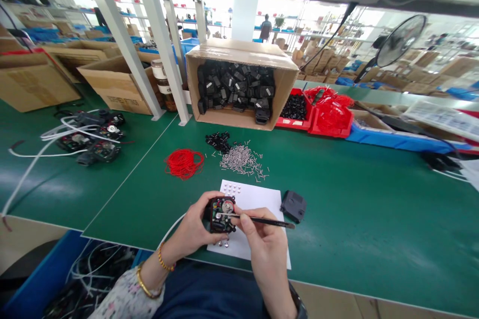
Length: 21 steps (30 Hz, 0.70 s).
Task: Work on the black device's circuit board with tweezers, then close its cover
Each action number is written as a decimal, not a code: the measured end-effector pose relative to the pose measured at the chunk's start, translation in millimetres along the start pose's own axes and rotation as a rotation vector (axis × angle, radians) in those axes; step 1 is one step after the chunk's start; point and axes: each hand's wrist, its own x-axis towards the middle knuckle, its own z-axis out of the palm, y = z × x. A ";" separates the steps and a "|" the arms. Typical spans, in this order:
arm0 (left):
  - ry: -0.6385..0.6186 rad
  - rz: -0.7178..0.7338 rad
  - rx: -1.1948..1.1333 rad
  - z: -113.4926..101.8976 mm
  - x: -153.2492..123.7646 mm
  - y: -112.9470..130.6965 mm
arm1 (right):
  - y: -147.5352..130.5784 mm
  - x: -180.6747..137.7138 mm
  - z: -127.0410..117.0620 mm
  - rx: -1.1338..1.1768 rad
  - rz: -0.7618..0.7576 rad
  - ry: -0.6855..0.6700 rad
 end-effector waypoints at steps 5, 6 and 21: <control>-0.024 0.013 0.055 -2.1 1.1 -3.0 | -7.1 3.8 -4.8 0.101 0.063 -0.045; -0.029 0.013 0.057 -2.6 1.3 -3.1 | -9.0 3.8 -4.4 0.096 0.065 -0.056; -0.062 -0.012 0.029 -3.9 2.2 -3.4 | -9.2 2.2 -2.3 -0.168 0.009 -0.055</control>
